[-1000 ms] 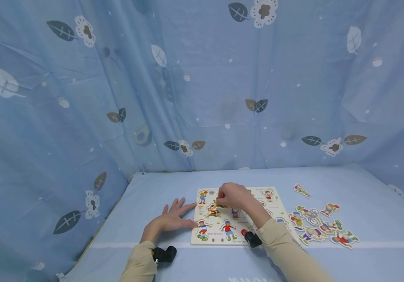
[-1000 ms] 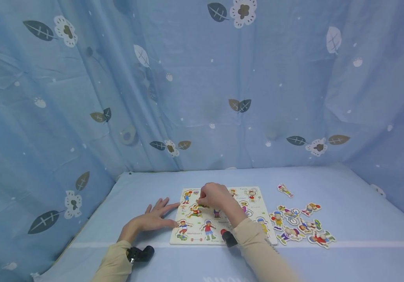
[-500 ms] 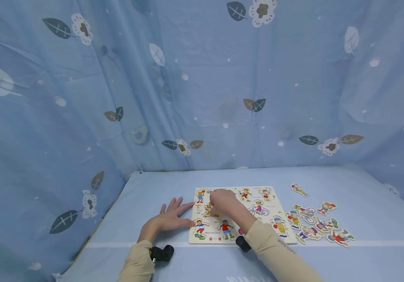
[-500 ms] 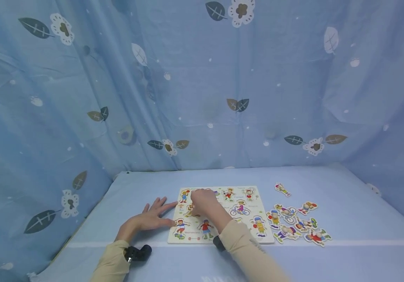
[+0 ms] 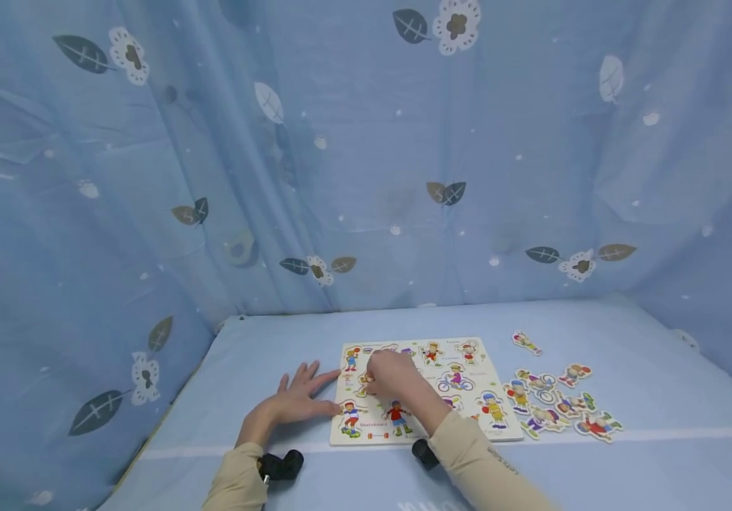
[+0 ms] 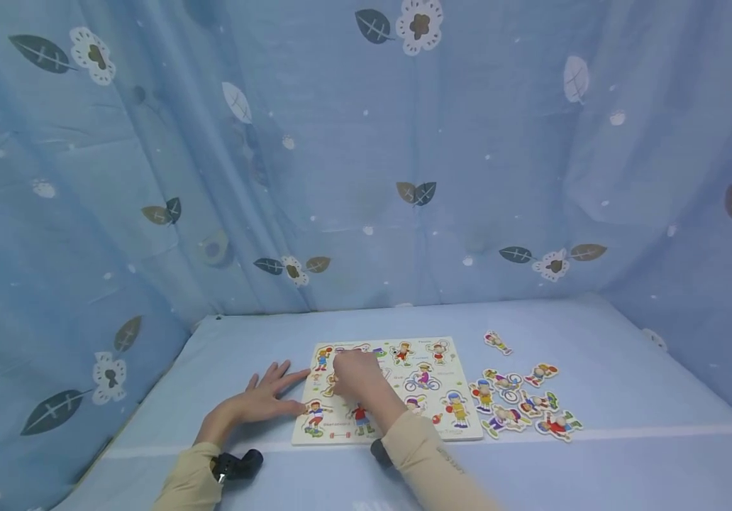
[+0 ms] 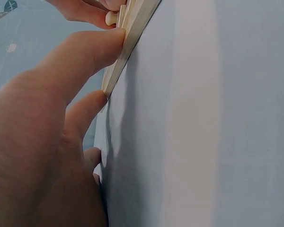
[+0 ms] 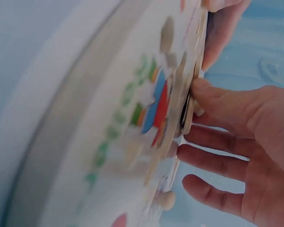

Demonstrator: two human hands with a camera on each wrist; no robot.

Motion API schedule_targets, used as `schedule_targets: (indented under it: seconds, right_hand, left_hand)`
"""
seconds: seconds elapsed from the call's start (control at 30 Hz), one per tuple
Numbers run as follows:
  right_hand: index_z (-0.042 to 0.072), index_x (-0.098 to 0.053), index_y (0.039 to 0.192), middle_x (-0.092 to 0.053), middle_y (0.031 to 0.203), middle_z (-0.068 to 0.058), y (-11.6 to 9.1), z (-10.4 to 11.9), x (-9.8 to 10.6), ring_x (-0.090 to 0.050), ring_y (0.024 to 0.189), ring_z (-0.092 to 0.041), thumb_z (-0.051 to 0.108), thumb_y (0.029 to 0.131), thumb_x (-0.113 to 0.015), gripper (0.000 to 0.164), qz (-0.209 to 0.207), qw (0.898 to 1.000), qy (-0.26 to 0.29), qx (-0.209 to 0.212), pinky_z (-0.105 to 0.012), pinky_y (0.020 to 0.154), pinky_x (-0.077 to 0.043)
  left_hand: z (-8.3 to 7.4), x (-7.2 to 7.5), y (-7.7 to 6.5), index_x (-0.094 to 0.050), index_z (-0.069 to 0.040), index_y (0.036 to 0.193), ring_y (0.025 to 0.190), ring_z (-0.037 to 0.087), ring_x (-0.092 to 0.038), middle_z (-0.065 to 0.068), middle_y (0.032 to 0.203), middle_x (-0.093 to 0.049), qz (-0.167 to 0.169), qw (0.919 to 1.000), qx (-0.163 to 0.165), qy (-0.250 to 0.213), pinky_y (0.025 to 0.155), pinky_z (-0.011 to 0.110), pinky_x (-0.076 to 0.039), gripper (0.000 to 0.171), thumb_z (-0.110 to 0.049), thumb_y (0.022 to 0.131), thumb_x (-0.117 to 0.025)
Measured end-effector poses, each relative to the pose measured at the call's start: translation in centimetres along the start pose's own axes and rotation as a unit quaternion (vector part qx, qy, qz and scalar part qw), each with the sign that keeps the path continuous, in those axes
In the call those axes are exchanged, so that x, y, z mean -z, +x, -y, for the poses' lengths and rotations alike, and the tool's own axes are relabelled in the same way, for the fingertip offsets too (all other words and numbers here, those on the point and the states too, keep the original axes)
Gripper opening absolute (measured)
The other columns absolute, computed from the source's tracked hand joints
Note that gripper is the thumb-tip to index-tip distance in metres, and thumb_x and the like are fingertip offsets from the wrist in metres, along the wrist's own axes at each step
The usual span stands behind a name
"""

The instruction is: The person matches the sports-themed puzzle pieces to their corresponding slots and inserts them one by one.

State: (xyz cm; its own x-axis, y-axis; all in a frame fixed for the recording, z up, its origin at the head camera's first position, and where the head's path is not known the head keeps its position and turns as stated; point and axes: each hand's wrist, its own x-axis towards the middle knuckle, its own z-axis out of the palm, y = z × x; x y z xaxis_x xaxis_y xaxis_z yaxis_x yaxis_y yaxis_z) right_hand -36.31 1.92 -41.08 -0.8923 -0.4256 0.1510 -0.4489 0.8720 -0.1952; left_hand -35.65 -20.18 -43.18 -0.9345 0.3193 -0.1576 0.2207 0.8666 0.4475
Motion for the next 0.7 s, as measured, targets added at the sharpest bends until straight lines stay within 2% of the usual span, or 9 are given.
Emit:
schedule_targets:
  seconds: [0.2,0.33,0.47,0.6,0.7]
  right_hand:
    - [0.015,-0.067,0.074,-0.057,0.065,0.006,0.5,0.7,-0.3,-0.050,0.057,-0.010,0.025,0.085,-0.079,0.019,-0.009,0.998,-0.050,-0.031,-0.027,0.055,-0.045]
    - [0.013,-0.073,0.087,-0.065,0.073,0.002,1.2,1.5,-0.1,-0.060,0.064,-0.014,0.018,0.088,-0.075,0.006,-0.038,0.994,-0.101,-0.022,-0.033,0.065,-0.055]
    - [0.011,-0.073,0.089,-0.067,0.077,0.000,1.3,2.0,0.1,-0.063,0.068,-0.016,0.014,0.087,-0.075,0.004,-0.034,0.993,-0.115,-0.024,-0.036,0.070,-0.057]
    - [0.012,-0.074,0.093,-0.067,0.078,0.000,1.0,2.0,-0.2,-0.060,0.067,-0.015,0.018,0.088,-0.074,0.007,-0.014,0.993,-0.116,-0.028,-0.036,0.070,-0.057]
    - [0.012,-0.075,0.095,-0.067,0.082,-0.001,0.2,1.9,-0.3,-0.061,0.072,-0.016,0.023,0.088,-0.074,0.013,0.000,0.992,-0.124,-0.021,-0.037,0.074,-0.057]
  left_hand:
    - [-0.1,0.0,0.0,-0.041,-0.026,0.152,0.151,0.044,-0.001,0.019,0.164,-0.015,0.001,1.0000,-0.009,0.000,0.116,0.067,0.003,0.081,-0.059,0.082,-0.066]
    - [-0.2,0.6,0.1,-0.041,-0.025,0.152,0.151,0.044,-0.001,0.020,0.164,-0.015,-0.005,0.9999,-0.013,0.000,0.116,0.067,0.003,0.082,-0.059,0.082,-0.067]
    - [-0.2,0.7,0.1,-0.042,-0.025,0.152,0.151,0.044,-0.002,0.020,0.164,-0.015,-0.006,0.9999,-0.011,0.004,0.116,0.067,0.003,0.083,-0.060,0.080,-0.068]
    - [0.0,0.5,0.1,-0.042,-0.025,0.151,0.150,0.044,-0.002,0.020,0.164,-0.015,-0.004,0.9999,-0.014,0.004,0.116,0.067,0.002,0.083,-0.059,0.080,-0.068]
    - [0.0,0.2,0.0,-0.043,-0.025,0.151,0.150,0.045,-0.002,0.020,0.164,-0.015,-0.002,0.9999,-0.015,-0.001,0.116,0.068,0.003,0.083,-0.060,0.080,-0.068]
